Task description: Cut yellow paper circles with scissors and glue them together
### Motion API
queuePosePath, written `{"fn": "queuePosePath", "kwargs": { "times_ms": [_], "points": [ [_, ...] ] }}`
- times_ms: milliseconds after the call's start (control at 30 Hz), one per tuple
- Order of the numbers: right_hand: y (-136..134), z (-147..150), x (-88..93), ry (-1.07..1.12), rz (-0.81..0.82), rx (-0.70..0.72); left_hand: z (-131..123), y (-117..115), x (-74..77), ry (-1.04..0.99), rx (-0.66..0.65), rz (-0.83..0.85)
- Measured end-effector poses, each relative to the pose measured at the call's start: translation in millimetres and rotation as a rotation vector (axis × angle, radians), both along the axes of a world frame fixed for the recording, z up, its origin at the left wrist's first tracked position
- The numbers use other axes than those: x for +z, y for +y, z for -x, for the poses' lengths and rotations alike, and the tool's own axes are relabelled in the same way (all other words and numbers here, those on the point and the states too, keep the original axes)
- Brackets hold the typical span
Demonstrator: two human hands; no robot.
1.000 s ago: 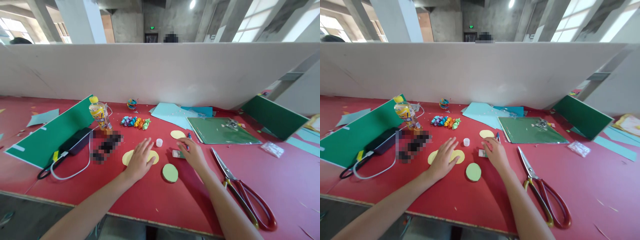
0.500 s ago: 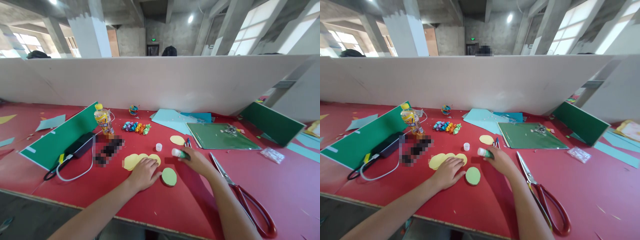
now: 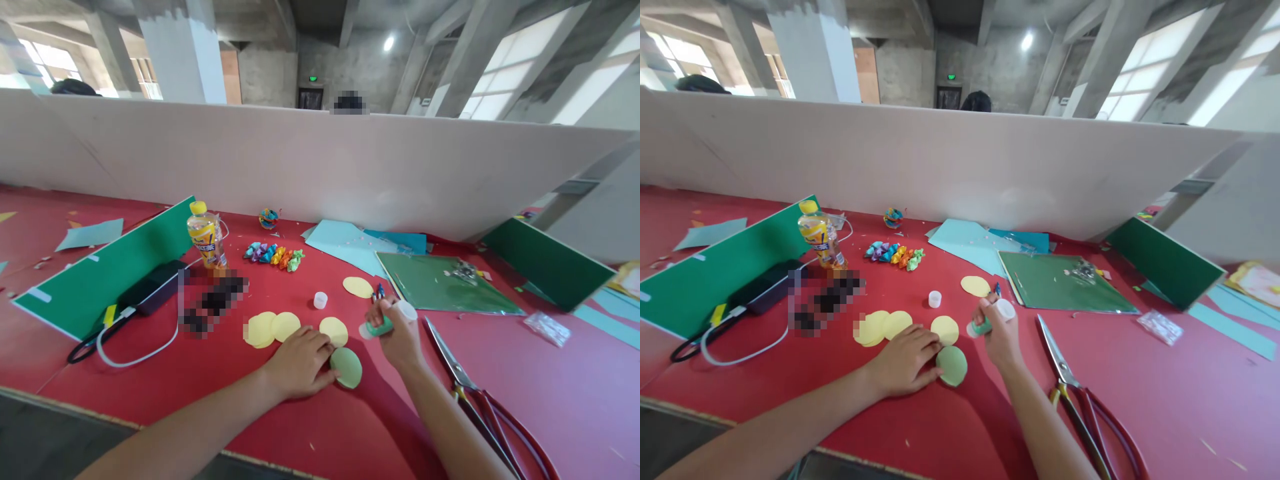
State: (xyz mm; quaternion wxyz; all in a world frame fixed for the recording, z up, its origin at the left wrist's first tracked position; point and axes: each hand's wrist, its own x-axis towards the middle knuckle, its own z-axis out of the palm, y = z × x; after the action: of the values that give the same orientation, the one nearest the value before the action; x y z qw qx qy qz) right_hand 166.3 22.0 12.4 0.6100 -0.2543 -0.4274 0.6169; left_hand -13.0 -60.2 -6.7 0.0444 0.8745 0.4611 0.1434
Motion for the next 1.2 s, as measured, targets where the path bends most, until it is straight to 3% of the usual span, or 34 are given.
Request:
{"fn": "queuePosePath", "kwargs": {
  "times_ms": [133,300,567,867,1200],
  "points": [
    [-1.2,27.4,-12.5,-0.140,-0.063,0.156,-3.6,-1.8,-3.8,0.078,0.066,-0.027],
    [-1.1,52.1,-25.8,-0.378,-0.112,0.213,-8.7,-7.1,-1.0,0.133,0.124,0.010],
    [6.3,63.7,-38.3,-0.338,-0.036,0.257,-15.9,-12.1,-10.4,0.079,0.121,0.027],
    [22.6,68.5,-42.9,-0.217,-0.017,0.148,-15.5,-9.8,-1.9,0.103,0.089,0.054],
    [28.8,41.3,-36.7,-0.236,0.004,0.035,-17.3,-10.5,-2.4,0.137,0.104,0.047]
  ]
}}
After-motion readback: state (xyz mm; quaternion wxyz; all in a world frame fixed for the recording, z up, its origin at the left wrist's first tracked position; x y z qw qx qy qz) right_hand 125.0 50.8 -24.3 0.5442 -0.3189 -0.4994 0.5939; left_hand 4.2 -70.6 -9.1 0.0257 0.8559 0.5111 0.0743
